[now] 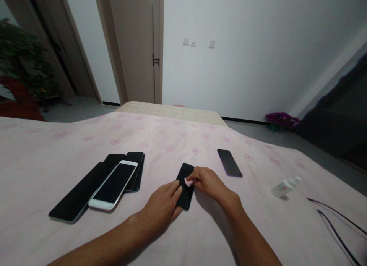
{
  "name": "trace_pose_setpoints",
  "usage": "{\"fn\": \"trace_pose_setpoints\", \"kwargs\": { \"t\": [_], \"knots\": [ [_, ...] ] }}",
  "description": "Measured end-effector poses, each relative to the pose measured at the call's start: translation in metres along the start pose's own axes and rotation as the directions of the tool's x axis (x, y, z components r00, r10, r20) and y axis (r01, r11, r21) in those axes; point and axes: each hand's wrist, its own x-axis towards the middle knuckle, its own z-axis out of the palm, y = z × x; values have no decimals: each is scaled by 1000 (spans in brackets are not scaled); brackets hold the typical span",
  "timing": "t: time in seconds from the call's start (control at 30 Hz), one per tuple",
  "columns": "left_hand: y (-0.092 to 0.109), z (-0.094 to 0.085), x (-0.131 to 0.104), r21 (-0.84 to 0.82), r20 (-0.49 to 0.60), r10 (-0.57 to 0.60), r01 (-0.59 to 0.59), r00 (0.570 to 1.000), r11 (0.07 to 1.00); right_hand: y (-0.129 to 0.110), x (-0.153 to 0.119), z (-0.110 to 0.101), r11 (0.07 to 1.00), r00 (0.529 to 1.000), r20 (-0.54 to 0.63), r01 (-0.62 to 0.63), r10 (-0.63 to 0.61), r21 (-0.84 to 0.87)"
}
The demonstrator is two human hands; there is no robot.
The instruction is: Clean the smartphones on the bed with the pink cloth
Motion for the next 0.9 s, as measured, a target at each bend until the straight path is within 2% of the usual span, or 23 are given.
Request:
{"fn": "trace_pose_setpoints", "kwargs": {
  "t": [0.07, 0.23, 0.33, 0.5, 0.6, 0.77, 0.83, 0.9],
  "knots": [
    [1, -1, 1, 22, 5, -4, 4, 1000, 1000, 4, -2, -4, 1000, 1000, 21, 5, -6, 5],
    [13, -1, 8, 118, 17, -50, 47, 999, 992, 9, -2, -3, 985, 992, -90, -103, 91, -137],
    [24, -2, 14, 161, 66, -92, 80, 994, 984, 3, 0, 2, 983, 990, -105, -105, 90, -153],
    [30, -3, 17, 168, 70, -140, 127, 988, 978, -4, 0, 0, 1000, 1000, 4, 8, -8, -10],
    [31, 1, 15, 171, 45, -131, 122, 990, 978, 1, -1, -6, 1000, 999, 47, 10, -10, -3],
    [35, 9, 12, 221, 63, -136, 119, 989, 968, 6, -3, -6, 982, 988, -107, -127, 112, -143],
    [36, 8, 13, 220, 68, -138, 120, 988, 968, 6, -3, -6, 988, 990, -112, -99, 85, -122],
    [33, 4, 13, 198, 68, -151, 135, 986, 971, 8, -3, -7, 999, 996, -91, -10, 6, -47]
  ]
}}
